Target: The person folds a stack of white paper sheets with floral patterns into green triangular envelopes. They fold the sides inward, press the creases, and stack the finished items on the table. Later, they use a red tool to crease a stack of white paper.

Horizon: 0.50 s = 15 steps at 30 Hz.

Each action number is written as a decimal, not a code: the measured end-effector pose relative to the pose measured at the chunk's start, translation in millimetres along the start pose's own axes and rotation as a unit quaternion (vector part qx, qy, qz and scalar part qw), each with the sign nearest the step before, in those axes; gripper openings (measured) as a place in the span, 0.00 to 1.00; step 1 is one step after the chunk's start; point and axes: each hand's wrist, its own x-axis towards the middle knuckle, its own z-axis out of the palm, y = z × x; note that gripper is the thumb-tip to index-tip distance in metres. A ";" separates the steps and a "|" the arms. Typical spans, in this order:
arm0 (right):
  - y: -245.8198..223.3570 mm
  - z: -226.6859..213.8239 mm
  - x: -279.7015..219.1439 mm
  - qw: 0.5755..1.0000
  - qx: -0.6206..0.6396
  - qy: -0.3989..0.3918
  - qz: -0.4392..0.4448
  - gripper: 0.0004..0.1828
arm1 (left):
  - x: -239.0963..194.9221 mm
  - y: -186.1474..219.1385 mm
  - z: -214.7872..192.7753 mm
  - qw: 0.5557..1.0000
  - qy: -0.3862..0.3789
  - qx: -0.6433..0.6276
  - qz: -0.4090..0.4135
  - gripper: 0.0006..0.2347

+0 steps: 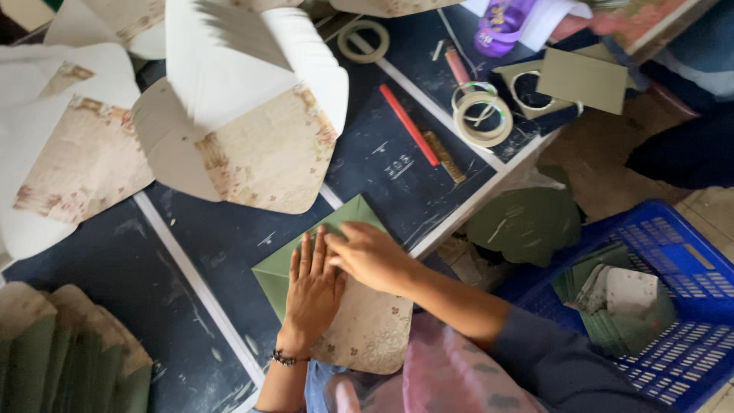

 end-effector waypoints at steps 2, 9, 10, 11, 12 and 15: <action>3.0 13.4 0.3 0.999 0.020 -0.015 -0.035 0.30 | -1.9 0.7 11.3 0.999 0.030 -0.027 -0.009 0.29; 41.9 16.1 -7.6 0.997 0.009 -0.079 -0.014 0.43 | -23.2 -14.9 5.8 0.983 0.102 0.004 -0.154 0.36; 45.5 13.6 -10.8 0.997 0.009 -0.079 -0.015 0.43 | -21.9 -16.6 5.8 0.983 0.101 0.004 -0.155 0.36; 48.4 11.5 -13.6 0.998 -0.004 -0.057 -0.009 0.43 | -21.1 -19.1 5.8 0.984 0.091 -0.022 -0.154 0.35; 50.0 11.3 -14.1 0.999 -0.014 -0.035 -0.008 0.43 | -22.7 -22.9 5.7 0.983 0.082 -0.047 -0.159 0.35; 51.9 22.6 -14.5 0.999 -0.028 0.032 -0.026 0.42 | -6.3 -36.6 -18.3 0.973 0.155 -0.163 -0.057 0.35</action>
